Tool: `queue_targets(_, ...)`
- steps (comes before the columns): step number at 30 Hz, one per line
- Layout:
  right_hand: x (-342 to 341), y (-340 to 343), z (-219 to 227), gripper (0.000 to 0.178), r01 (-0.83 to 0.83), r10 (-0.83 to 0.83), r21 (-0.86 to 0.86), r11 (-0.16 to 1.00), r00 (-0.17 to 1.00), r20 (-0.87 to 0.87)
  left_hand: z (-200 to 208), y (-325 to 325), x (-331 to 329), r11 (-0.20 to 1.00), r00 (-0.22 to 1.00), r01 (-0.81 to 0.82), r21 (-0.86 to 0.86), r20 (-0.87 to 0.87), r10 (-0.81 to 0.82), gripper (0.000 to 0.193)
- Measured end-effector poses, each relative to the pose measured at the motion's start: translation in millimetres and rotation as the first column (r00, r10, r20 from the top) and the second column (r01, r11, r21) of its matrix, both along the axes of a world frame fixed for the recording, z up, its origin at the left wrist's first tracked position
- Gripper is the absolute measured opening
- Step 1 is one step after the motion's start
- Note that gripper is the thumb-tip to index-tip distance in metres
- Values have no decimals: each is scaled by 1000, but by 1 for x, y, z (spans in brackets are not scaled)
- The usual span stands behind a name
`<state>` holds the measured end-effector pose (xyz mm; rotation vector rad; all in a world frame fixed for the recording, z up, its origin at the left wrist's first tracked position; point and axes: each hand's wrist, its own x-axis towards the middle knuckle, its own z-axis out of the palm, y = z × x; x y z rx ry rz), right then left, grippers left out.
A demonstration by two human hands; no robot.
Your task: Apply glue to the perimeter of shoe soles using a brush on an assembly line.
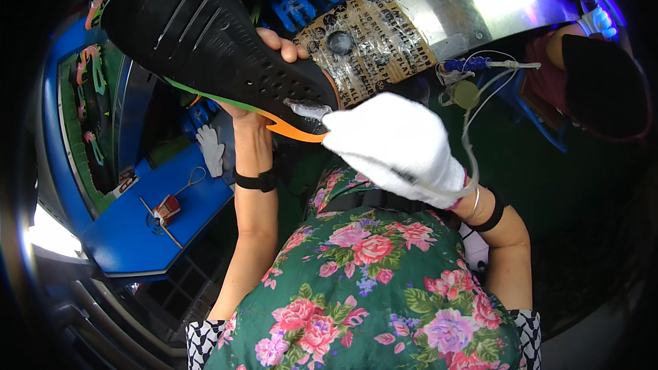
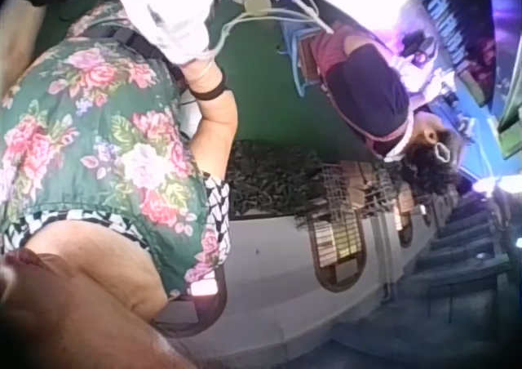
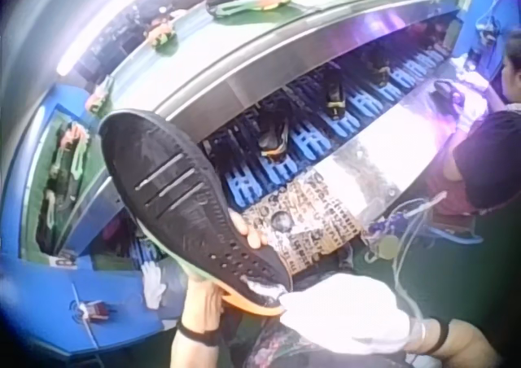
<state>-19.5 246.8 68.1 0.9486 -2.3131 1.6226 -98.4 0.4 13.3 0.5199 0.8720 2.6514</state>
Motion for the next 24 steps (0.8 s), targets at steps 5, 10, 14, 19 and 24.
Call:
queue_targets(5, 0, 0, -2, 23, -218, 262, -205, 954, 939, 221, -14, -11, -12, 996, 997, 72, -50, -10, -72, 98)
queue_targets(10, -7, 4, -8, 26, -85, 102, -131, 988, 987, 128, -20, -5, -2, 997, 993, 20, -71, 116, -11, 107)
queue_targets(14, -4, -1, -25, 23, -222, 222, 20, 975, 974, -36, -29, -4, -12, 988, 980, 145, -46, 141, -137, 119)
queue_targets(19, -14, 3, -14, 18, -256, 308, -241, 936, 927, 213, -25, -4, -15, 966, 955, 256, -22, 163, -249, 132)
queue_targets(24, -9, 1, -31, 34, -323, 336, 129, 938, 937, -97, -18, -7, -16, 880, 924, 284, -381, 352, -146, 113)
